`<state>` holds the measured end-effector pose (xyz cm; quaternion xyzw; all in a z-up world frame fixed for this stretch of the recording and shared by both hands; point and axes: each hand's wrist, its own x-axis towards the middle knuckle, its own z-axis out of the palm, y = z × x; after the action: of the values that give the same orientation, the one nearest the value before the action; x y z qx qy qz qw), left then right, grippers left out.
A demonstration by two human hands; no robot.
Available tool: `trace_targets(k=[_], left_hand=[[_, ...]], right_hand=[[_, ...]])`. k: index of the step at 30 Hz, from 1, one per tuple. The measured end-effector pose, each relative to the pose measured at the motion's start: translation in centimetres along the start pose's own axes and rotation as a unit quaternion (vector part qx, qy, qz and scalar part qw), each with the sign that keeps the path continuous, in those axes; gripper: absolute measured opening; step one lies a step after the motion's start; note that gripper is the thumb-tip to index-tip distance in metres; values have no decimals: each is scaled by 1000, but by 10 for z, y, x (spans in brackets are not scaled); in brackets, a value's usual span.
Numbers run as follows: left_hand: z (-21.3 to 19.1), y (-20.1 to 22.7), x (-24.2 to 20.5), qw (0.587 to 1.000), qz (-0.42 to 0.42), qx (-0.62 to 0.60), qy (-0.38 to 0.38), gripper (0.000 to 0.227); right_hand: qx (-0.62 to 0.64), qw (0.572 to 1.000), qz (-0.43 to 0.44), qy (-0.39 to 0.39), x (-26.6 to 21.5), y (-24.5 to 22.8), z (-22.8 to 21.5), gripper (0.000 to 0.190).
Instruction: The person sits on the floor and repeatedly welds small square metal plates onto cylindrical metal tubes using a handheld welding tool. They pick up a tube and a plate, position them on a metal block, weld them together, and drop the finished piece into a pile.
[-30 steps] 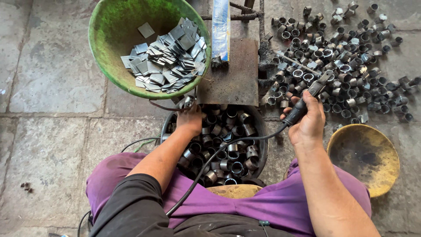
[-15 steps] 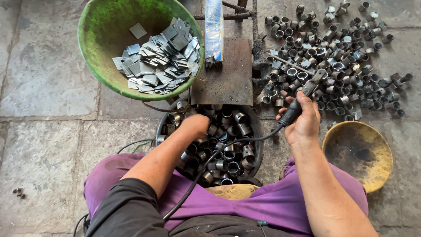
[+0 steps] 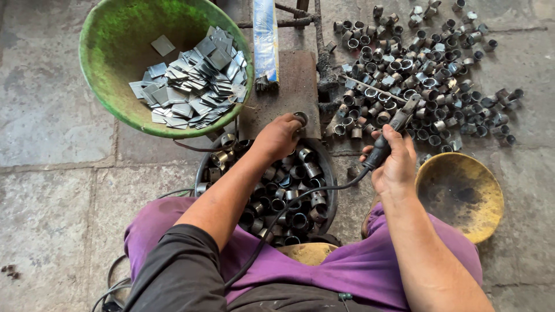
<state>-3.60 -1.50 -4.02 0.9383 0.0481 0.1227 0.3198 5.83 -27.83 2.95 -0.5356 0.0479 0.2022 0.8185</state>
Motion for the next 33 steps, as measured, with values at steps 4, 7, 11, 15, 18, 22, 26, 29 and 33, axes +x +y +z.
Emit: trace_targets(k=[4,7,11,15,18,22,26,29,33], left_hand=[[3,3,2,999,-31,33,-11,24],[-9,12,7,997,-34,57,-36,25],[-57,3,26,989,-74,126,4,30],[-119,-36,26,953,-240,160,97,41],[-145,-67,22,912,-336,190,138,50],[-147,-95,29,922,-285,193,179,54],[-131,-116,34,929,-265,189,178,39],[-138,-117,35,922,-275,204,178,28],[-147,-107,22,911,-294,243,155,26]], right_hand=[[6,1000,6,0,0,-5,-9,35],[21,1000,11,-14,-3,-13,-15,34],[19,1000,8,-11,-4,-19,-18,33],[19,1000,5,-19,-3,-17,-21,33],[7,1000,1,-21,-4,-12,-22,32],[-6,1000,6,-20,-3,-5,-19,33],[-3,1000,13,-25,-1,2,-18,33],[-15,1000,11,-20,0,3,-12,33],[-4,1000,14,-14,-1,1,-13,33]])
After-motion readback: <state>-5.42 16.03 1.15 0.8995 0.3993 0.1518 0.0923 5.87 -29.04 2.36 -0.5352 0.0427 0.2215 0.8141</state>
